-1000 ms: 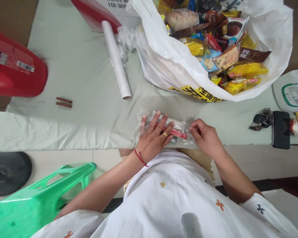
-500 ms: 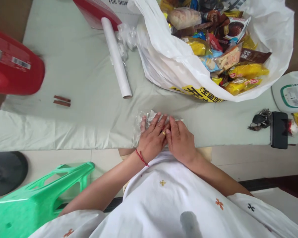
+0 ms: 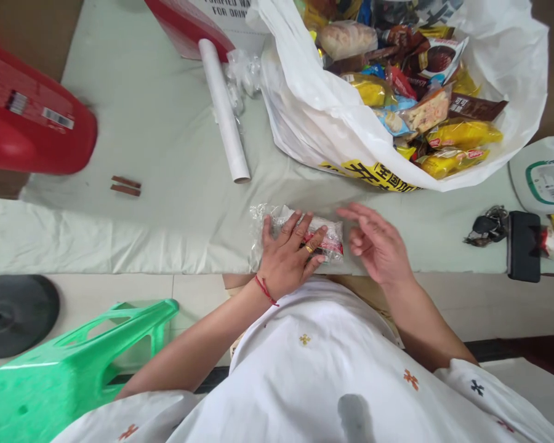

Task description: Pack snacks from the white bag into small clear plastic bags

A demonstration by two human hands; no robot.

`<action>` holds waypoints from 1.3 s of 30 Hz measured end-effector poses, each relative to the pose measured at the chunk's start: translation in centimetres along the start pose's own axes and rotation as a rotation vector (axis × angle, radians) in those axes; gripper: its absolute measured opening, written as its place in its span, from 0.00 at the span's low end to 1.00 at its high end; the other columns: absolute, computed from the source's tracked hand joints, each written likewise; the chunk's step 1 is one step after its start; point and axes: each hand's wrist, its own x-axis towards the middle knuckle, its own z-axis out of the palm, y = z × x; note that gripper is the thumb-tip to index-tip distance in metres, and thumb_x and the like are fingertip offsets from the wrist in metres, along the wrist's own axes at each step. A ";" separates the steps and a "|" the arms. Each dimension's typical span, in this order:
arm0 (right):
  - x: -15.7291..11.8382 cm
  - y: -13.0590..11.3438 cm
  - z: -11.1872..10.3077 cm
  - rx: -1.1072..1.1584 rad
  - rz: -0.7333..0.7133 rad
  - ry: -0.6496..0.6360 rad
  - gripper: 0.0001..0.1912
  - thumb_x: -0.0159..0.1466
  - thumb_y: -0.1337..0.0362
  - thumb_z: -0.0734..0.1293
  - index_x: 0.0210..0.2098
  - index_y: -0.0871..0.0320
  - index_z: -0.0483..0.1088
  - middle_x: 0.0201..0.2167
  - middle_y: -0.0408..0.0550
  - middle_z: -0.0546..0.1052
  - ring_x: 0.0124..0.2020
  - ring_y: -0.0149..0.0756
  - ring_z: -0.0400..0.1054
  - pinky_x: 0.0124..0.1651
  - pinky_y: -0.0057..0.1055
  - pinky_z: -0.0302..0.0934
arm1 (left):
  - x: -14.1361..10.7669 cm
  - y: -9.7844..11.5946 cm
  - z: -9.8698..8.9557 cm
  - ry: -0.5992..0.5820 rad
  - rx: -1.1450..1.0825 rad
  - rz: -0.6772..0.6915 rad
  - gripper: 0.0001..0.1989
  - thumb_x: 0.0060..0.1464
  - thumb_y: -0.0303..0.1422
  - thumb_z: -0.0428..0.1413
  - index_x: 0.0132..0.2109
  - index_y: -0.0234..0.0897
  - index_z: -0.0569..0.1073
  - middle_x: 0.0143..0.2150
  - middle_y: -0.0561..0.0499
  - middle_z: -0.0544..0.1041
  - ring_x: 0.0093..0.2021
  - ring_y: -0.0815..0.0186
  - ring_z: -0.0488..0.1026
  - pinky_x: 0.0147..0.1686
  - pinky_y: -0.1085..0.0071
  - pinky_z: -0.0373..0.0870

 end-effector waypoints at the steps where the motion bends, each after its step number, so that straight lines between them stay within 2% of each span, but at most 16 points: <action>1: 0.0 0.0 -0.4 -0.055 -0.110 0.115 0.19 0.66 0.50 0.73 0.52 0.51 0.77 0.50 0.48 0.82 0.23 0.25 0.59 0.23 0.27 0.59 | 0.0 0.0 0.0 -0.003 -0.006 0.004 0.29 0.71 0.50 0.49 0.73 0.49 0.66 0.74 0.38 0.66 0.75 0.45 0.60 0.73 0.33 0.28; 3: -0.2 0.4 -1.2 -0.247 -0.317 0.247 0.10 0.68 0.55 0.72 0.47 0.50 0.79 0.45 0.45 0.82 0.26 0.28 0.64 0.29 0.29 0.64 | 0.0 0.0 0.0 -0.003 -0.012 0.006 0.28 0.71 0.49 0.48 0.73 0.48 0.67 0.74 0.38 0.67 0.76 0.45 0.60 0.74 0.34 0.27; 4: -0.2 0.7 -1.3 -0.368 -0.397 0.234 0.08 0.69 0.57 0.71 0.45 0.51 0.80 0.43 0.45 0.82 0.31 0.31 0.69 0.34 0.31 0.67 | 0.0 0.0 0.1 -0.001 -0.010 0.002 0.27 0.71 0.48 0.49 0.72 0.48 0.67 0.74 0.39 0.67 0.75 0.46 0.60 0.74 0.35 0.28; 6: -0.4 1.7 -1.1 -0.634 -0.518 0.067 0.09 0.71 0.57 0.70 0.47 0.51 0.80 0.45 0.48 0.82 0.45 0.40 0.75 0.50 0.39 0.71 | 0.1 0.0 0.2 0.007 -0.007 -0.011 0.26 0.71 0.43 0.51 0.72 0.49 0.67 0.74 0.39 0.67 0.75 0.47 0.60 0.74 0.35 0.30; 7: -0.5 2.4 -0.8 -0.767 -0.577 -0.041 0.13 0.72 0.55 0.69 0.52 0.52 0.79 0.51 0.51 0.82 0.53 0.44 0.74 0.57 0.44 0.70 | 0.1 0.0 0.2 0.009 -0.011 -0.015 0.25 0.71 0.41 0.52 0.72 0.49 0.67 0.74 0.39 0.67 0.76 0.47 0.60 0.74 0.35 0.31; 9: -0.8 3.9 0.2 -1.024 -0.682 -0.199 0.25 0.74 0.53 0.65 0.67 0.55 0.70 0.65 0.57 0.75 0.68 0.49 0.65 0.69 0.51 0.61 | 0.1 -0.1 0.3 0.015 -0.032 -0.019 0.24 0.70 0.38 0.53 0.71 0.49 0.68 0.75 0.39 0.66 0.76 0.47 0.60 0.74 0.34 0.31; 12: -1.2 5.8 1.1 -1.309 -0.758 -0.282 0.35 0.77 0.54 0.58 0.78 0.62 0.49 0.76 0.61 0.60 0.78 0.50 0.48 0.77 0.59 0.44 | -0.3 -0.1 0.0 0.046 -0.059 -0.030 0.22 0.69 0.36 0.53 0.67 0.50 0.72 0.73 0.42 0.69 0.76 0.48 0.60 0.74 0.34 0.28; 14: -1.4 6.3 1.2 -1.399 -0.774 -0.295 0.38 0.78 0.54 0.58 0.79 0.62 0.42 0.77 0.61 0.57 0.80 0.49 0.44 0.78 0.61 0.37 | -0.8 0.0 -0.5 0.106 -0.065 -0.042 0.20 0.68 0.36 0.54 0.64 0.50 0.74 0.70 0.45 0.73 0.76 0.49 0.61 0.75 0.35 0.31; 17: -1.6 6.2 1.0 -1.445 -0.771 -0.305 0.39 0.77 0.51 0.58 0.80 0.61 0.40 0.77 0.60 0.57 0.79 0.49 0.46 0.78 0.62 0.34 | -2.0 -0.2 -1.4 0.272 -0.069 -0.123 0.21 0.65 0.34 0.56 0.63 0.49 0.74 0.67 0.45 0.76 0.76 0.50 0.60 0.76 0.38 0.41; 21: -1.7 5.5 1.2 -1.453 -0.747 -0.278 0.37 0.78 0.51 0.58 0.79 0.58 0.44 0.76 0.58 0.59 0.78 0.51 0.49 0.77 0.65 0.34 | -3.6 -1.9 -2.4 0.490 -0.016 -0.418 0.27 0.63 0.35 0.58 0.68 0.42 0.67 0.67 0.39 0.72 0.76 0.47 0.57 0.74 0.40 0.51; 23: -1.7 5.0 1.3 -1.456 -0.743 -0.269 0.36 0.77 0.52 0.58 0.79 0.58 0.46 0.76 0.58 0.60 0.78 0.53 0.49 0.77 0.67 0.33 | -4.1 -3.1 -2.4 0.489 -0.027 -0.566 0.29 0.64 0.38 0.57 0.69 0.38 0.65 0.68 0.35 0.69 0.76 0.45 0.56 0.73 0.41 0.52; 26: -1.7 3.9 1.6 -1.456 -0.765 -0.312 0.35 0.77 0.53 0.60 0.78 0.59 0.49 0.77 0.59 0.58 0.79 0.54 0.46 0.76 0.69 0.33 | -4.3 -4.6 -2.3 0.390 -0.024 -0.703 0.21 0.65 0.42 0.56 0.61 0.38 0.73 0.68 0.34 0.68 0.77 0.43 0.53 0.73 0.39 0.51; 28: -1.6 3.2 2.0 -1.434 -0.799 -0.374 0.36 0.76 0.51 0.60 0.77 0.59 0.50 0.77 0.59 0.57 0.79 0.54 0.45 0.76 0.69 0.33 | -4.0 -5.1 -2.1 0.363 -0.004 -0.708 0.14 0.65 0.42 0.57 0.51 0.40 0.77 0.66 0.37 0.70 0.77 0.43 0.52 0.72 0.38 0.52; 31: -1.2 2.7 3.2 -1.397 -0.854 -0.446 0.36 0.76 0.48 0.60 0.77 0.58 0.52 0.77 0.58 0.58 0.79 0.51 0.46 0.77 0.68 0.31 | -3.2 -5.2 -2.0 0.404 -0.005 -0.639 0.09 0.63 0.41 0.59 0.41 0.41 0.77 0.61 0.39 0.74 0.74 0.45 0.57 0.70 0.40 0.55; 35: -0.3 3.2 4.9 -1.403 -0.866 -0.489 0.29 0.78 0.53 0.57 0.75 0.53 0.56 0.75 0.54 0.61 0.78 0.47 0.51 0.78 0.67 0.27 | -2.3 -5.3 -2.6 0.449 -0.132 -0.666 0.09 0.63 0.40 0.58 0.37 0.40 0.75 0.51 0.42 0.77 0.58 0.54 0.73 0.59 0.52 0.69; 39: 0.4 4.0 5.3 -1.399 -0.859 -0.502 0.27 0.79 0.56 0.56 0.74 0.52 0.58 0.74 0.53 0.63 0.76 0.44 0.55 0.78 0.64 0.28 | -2.1 -6.0 -3.7 0.439 -0.406 -0.860 0.12 0.65 0.42 0.57 0.39 0.39 0.74 0.39 0.49 0.78 0.39 0.64 0.75 0.42 0.67 0.72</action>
